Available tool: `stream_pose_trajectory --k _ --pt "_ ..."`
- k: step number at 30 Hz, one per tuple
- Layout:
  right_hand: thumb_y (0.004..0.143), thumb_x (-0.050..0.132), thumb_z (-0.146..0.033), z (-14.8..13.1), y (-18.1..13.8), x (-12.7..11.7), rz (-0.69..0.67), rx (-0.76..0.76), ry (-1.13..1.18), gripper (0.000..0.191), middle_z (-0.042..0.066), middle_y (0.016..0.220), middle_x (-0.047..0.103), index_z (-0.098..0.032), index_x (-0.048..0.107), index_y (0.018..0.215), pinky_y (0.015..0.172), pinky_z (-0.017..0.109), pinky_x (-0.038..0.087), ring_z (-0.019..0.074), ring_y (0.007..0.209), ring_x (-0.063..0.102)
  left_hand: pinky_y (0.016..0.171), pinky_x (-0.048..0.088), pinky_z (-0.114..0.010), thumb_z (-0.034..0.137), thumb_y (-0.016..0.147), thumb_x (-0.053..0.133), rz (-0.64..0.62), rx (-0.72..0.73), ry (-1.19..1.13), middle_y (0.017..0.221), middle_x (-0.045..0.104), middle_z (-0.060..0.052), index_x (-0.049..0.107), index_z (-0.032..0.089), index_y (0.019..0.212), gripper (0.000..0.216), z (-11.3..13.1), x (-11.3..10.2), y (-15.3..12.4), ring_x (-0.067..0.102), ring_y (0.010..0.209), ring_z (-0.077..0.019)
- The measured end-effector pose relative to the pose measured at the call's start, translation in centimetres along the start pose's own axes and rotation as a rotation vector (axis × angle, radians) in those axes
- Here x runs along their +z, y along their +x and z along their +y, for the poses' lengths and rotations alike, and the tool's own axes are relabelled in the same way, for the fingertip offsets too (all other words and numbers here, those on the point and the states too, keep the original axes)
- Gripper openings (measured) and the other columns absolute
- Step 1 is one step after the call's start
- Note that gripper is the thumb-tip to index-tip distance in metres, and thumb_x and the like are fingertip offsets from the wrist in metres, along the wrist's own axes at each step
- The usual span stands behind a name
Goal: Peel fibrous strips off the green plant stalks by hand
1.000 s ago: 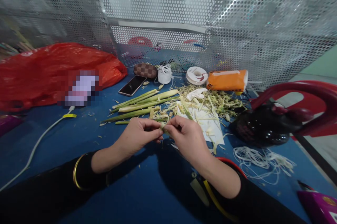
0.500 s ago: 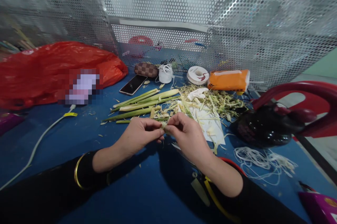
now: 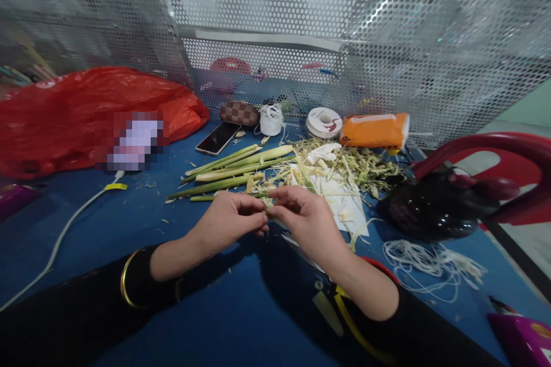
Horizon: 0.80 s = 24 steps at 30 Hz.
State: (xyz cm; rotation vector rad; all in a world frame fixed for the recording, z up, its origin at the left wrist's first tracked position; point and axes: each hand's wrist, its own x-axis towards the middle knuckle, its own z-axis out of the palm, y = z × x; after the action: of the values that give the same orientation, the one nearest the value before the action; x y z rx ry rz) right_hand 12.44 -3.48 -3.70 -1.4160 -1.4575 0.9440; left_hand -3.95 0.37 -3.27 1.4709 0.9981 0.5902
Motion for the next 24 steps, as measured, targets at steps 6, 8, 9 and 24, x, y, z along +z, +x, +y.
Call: stream_pose_trajectory --k 6,8,9,24 --pt "0.077 0.065 -0.032 0.2 -0.2 0.4 -0.002 0.026 -0.058 0.013 0.001 0.068 0.064 -0.019 0.065 0.073 0.057 0.029 0.044 0.0148 0.062 0.057 0.052 0.041 -0.022 0.015 0.067 0.055 -0.054 0.057 0.148 0.056 0.066 0.0 0.07 0.016 0.063 0.015 -0.6 0.0 -0.1 0.059 0.052 -0.0125" --pt "0.077 0.063 -0.03 0.2 -0.3 0.4 -0.005 0.043 -0.079 0.012 0.0 0.065 0.062 -0.019 0.064 0.072 0.055 0.028 0.041 0.0139 0.059 0.053 0.051 0.039 -0.022 0.016 0.066 0.055 -0.062 0.061 0.184 0.055 0.065 0.0 0.068 0.016 0.059 0.015 -0.7 0.0 -0.2 0.057 0.051 -0.0123" --pt "0.077 0.062 -0.028 0.2 -0.4 0.4 -0.001 0.037 -0.095 0.011 0.0 0.065 0.061 -0.019 0.064 0.071 0.055 0.028 0.04 0.0139 0.058 0.053 0.051 0.04 -0.022 0.016 0.066 0.055 -0.073 0.059 0.179 0.054 0.065 0.0 0.067 0.016 0.058 0.015 -0.7 0.1 -0.2 0.057 0.051 -0.0122" --pt "0.08 0.056 -0.022 0.4 -0.2 0.5 0.062 -0.153 -0.187 0.015 0.001 0.071 0.056 -0.02 0.056 0.065 0.068 0.031 0.039 0.0162 0.071 0.051 0.057 0.05 -0.021 0.014 0.069 0.063 -0.277 -0.157 -0.075 0.055 0.068 0.0 0.069 0.015 0.06 0.011 0.2 -0.2 -0.2 0.061 0.051 -0.0098"
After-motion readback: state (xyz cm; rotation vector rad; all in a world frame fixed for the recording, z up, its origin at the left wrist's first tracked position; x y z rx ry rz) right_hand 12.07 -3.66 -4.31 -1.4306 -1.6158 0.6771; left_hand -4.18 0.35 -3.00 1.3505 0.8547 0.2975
